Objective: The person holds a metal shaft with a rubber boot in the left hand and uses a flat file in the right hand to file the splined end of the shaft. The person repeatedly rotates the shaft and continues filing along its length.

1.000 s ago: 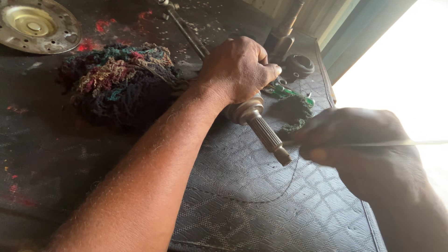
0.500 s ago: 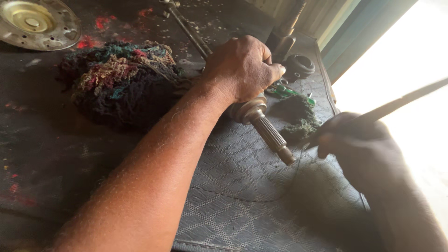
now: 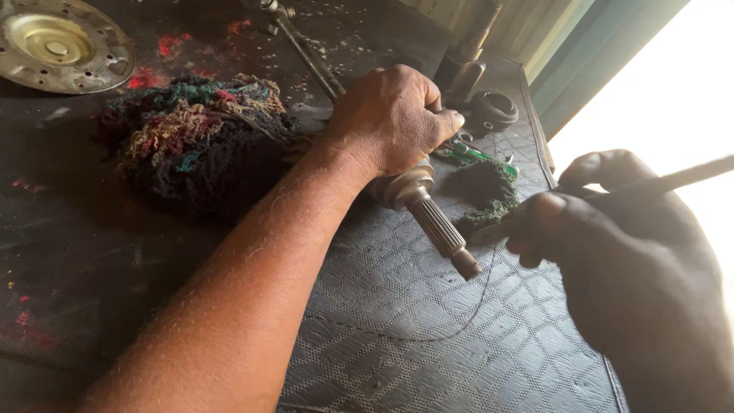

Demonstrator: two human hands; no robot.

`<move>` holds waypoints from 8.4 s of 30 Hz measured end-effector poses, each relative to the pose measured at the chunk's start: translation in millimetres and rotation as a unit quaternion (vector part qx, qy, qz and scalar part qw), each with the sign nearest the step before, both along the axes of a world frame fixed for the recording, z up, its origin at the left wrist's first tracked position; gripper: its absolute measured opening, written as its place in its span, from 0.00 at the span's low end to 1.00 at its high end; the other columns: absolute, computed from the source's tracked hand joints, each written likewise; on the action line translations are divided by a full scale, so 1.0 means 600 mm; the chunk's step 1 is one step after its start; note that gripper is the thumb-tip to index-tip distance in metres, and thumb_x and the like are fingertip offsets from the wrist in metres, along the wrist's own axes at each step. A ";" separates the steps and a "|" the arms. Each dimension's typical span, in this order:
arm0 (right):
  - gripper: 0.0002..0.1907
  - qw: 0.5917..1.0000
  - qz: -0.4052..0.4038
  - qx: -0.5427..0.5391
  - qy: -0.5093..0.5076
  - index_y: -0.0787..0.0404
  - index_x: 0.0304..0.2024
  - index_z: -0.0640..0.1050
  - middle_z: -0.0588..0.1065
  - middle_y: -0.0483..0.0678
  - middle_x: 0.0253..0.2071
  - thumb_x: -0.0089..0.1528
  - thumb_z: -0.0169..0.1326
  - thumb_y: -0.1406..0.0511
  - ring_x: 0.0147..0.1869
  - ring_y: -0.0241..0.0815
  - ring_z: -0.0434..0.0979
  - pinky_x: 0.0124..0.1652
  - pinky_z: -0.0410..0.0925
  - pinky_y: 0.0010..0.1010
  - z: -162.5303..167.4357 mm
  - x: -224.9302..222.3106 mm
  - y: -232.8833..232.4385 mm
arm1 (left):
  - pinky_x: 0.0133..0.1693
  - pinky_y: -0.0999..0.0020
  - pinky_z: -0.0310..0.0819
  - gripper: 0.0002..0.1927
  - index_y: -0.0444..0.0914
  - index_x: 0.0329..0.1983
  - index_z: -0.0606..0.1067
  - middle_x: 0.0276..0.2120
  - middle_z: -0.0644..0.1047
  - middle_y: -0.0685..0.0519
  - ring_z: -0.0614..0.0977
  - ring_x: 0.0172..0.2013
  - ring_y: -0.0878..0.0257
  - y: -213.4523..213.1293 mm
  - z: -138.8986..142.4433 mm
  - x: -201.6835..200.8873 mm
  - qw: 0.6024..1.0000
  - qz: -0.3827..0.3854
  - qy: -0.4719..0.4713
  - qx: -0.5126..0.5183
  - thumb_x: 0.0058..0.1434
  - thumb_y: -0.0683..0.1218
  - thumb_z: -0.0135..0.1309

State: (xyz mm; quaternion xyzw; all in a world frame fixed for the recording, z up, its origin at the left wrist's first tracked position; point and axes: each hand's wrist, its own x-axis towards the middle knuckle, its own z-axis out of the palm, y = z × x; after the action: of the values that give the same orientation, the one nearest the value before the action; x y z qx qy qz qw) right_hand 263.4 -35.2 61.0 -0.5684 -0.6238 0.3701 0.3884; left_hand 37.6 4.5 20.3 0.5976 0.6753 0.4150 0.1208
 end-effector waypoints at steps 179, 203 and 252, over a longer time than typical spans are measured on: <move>0.03 0.820 0.244 0.453 -0.253 0.58 0.38 0.82 0.81 0.46 0.35 0.64 0.59 0.66 0.35 0.38 0.82 0.34 0.74 0.30 -0.086 -0.050 -0.029 | 0.31 0.65 0.81 0.10 0.37 0.30 0.84 0.26 0.84 0.50 0.83 0.25 0.64 -0.028 -0.062 -0.094 0.955 -0.099 -0.280 0.008 0.48 0.47 0.58; 0.05 0.750 0.288 0.510 -0.306 0.57 0.39 0.80 0.80 0.47 0.39 0.62 0.54 0.65 0.41 0.46 0.84 0.39 0.73 0.35 -0.068 -0.061 -0.025 | 0.34 0.68 0.79 0.12 0.35 0.30 0.84 0.28 0.84 0.50 0.84 0.29 0.64 -0.020 -0.069 -0.099 0.959 -0.123 -0.252 0.040 0.48 0.47 0.58; 0.04 0.923 0.212 0.315 -0.071 0.64 0.38 0.79 0.82 0.49 0.33 0.64 0.54 0.70 0.36 0.38 0.86 0.37 0.76 0.29 -0.091 -0.015 -0.053 | 0.33 0.69 0.82 0.10 0.37 0.30 0.84 0.27 0.84 0.52 0.84 0.28 0.66 -0.026 -0.056 -0.094 0.956 -0.110 -0.271 0.000 0.49 0.45 0.56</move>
State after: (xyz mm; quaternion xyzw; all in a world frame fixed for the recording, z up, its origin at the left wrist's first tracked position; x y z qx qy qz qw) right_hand 254.6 -66.7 6.1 -0.2963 -0.8398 0.1870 0.4146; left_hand -18.6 -11.3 -13.5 0.5330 0.5478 0.5453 0.3442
